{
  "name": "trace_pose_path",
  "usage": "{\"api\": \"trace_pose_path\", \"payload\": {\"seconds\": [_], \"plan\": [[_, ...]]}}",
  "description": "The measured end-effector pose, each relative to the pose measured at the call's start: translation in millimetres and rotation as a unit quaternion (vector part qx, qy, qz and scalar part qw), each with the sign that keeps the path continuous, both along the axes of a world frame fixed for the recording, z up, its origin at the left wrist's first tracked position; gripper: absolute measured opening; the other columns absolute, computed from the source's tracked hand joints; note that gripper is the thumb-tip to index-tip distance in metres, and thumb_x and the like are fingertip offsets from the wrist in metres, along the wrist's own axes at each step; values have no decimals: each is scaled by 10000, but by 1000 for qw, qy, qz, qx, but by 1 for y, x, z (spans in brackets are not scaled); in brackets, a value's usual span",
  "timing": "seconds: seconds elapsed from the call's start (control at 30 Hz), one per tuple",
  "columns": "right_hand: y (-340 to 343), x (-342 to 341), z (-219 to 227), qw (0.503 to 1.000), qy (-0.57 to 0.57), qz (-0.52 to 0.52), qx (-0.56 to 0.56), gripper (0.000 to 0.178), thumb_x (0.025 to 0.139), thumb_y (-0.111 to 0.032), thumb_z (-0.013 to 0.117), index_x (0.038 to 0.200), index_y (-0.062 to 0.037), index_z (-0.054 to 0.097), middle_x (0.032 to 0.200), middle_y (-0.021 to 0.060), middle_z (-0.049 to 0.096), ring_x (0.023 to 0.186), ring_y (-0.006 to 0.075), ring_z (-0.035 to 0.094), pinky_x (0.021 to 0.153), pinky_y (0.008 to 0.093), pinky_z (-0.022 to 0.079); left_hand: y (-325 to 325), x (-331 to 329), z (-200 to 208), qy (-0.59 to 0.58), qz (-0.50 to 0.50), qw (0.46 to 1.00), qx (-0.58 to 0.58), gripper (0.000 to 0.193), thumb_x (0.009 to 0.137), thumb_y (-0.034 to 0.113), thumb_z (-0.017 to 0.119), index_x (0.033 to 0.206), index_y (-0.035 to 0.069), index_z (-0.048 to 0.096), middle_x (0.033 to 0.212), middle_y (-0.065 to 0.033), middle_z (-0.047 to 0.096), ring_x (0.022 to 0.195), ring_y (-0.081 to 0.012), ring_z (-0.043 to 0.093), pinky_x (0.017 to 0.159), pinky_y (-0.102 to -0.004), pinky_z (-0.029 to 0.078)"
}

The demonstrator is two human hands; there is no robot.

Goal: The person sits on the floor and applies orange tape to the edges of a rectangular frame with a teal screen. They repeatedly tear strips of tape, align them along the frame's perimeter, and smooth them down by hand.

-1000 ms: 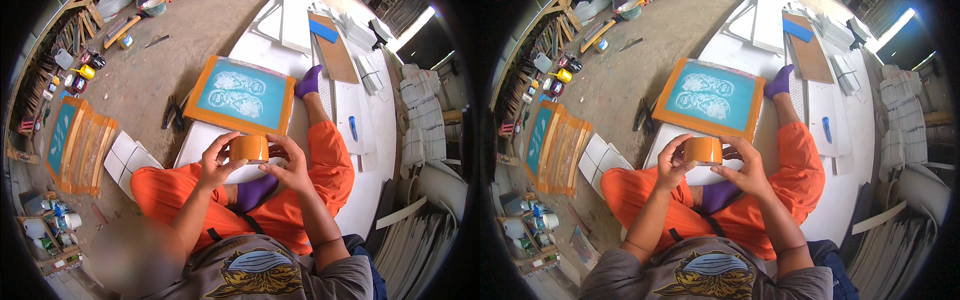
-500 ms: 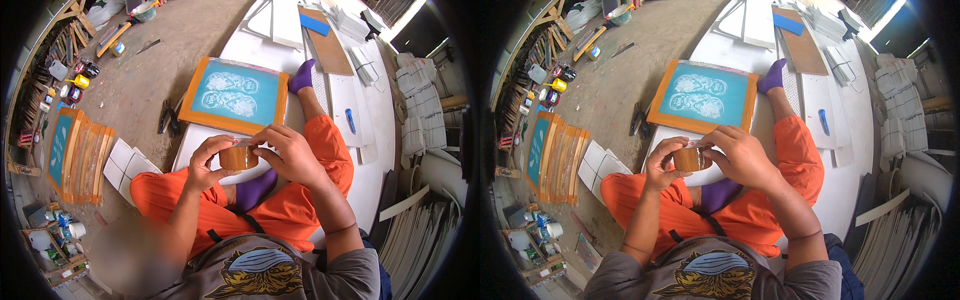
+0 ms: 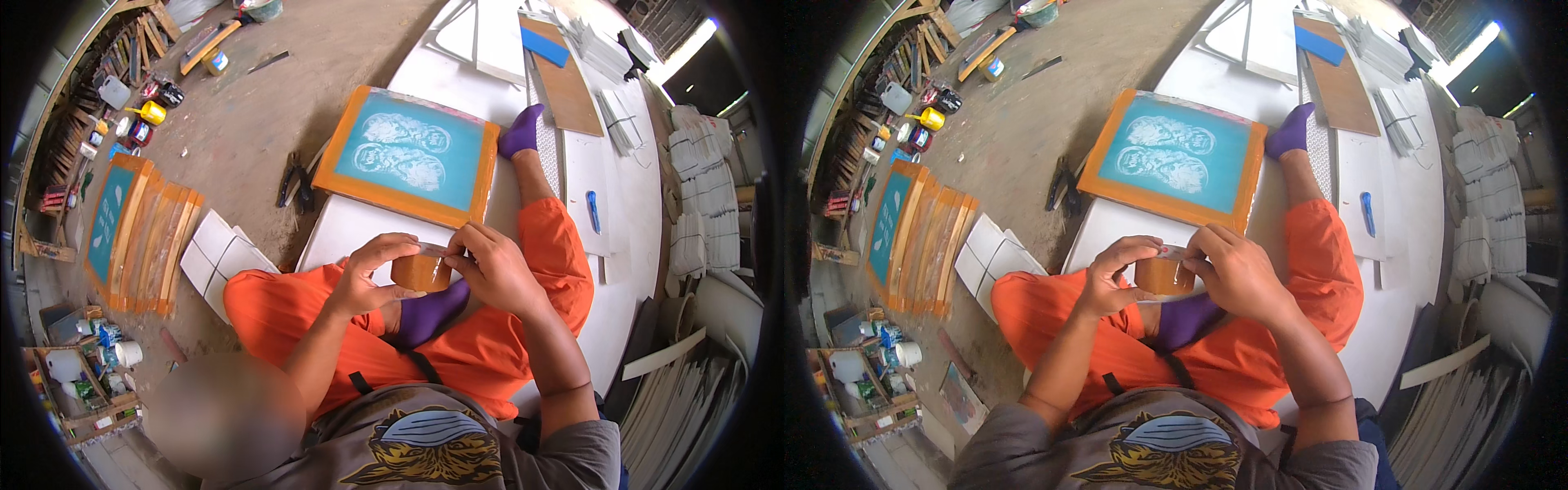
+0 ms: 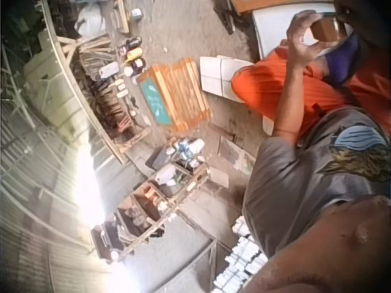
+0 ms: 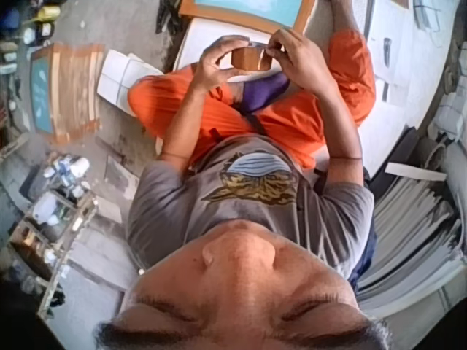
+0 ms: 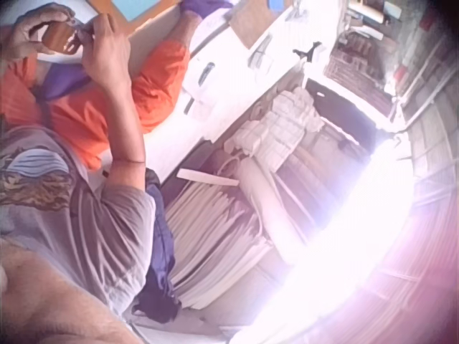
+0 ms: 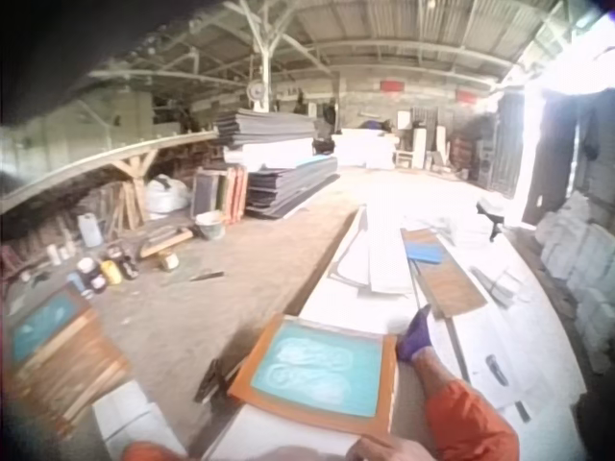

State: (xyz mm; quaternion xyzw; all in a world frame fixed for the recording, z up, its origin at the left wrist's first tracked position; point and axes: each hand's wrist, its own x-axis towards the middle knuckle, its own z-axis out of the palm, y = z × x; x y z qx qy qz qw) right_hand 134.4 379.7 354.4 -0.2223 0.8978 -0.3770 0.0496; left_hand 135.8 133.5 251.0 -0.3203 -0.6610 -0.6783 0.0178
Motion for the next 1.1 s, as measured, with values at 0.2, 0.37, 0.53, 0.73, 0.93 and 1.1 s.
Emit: {"api": "trace_pose_path", "payload": {"seconds": [0.2,0.37,0.53,0.73,0.93,1.1], "plan": [[0,7,-19,999,36,-3,1,153,897,-14,696,966,-22,560,897,149,615,833,368,653,701,437,512,5,7,-11,-56,-1,998,23,681,695,116,942,1314,52,663,1315,-139,651,1243,-261,624,1056,-388,515],[0,8,-25,999,45,4,0,140,884,-5,679,956,-35,562,910,127,614,848,364,662,696,443,527,5,11,-20,-114,-30,992,49,674,746,146,927,1342,31,632,1354,-163,618,1285,-251,596,1041,-375,547],[4,7,-32,999,49,17,-5,144,879,-3,670,953,-31,549,904,123,609,842,362,661,680,454,521,8,16,-32,-161,-45,983,73,704,754,117,914,1378,36,599,1370,-160,604,1274,-244,606,1049,-382,555],[6,7,-42,997,26,25,-63,126,931,6,635,950,-27,515,881,128,591,811,327,655,666,416,510,15,21,-37,-252,-63,952,159,671,746,-23,885,1357,33,612,1297,-76,621,1212,-183,626,1025,-342,577],[12,11,-57,979,-63,-25,-195,85,987,-52,635,1030,-18,571,915,129,617,778,262,643,681,369,513,15,23,-37,-305,-91,922,220,652,776,-23,871,1367,7,596,1298,-73,613,1222,-181,623,1026,-334,573],[7,9,-43,992,-7,-25,-124,131,937,-87,712,1050,-33,674,918,116,636,773,255,648,688,362,518,14,21,-39,-279,-82,935,203,664,780,-24,870,1380,8,589,1295,-65,607,1206,-186,634,1035,-330,563]]}}
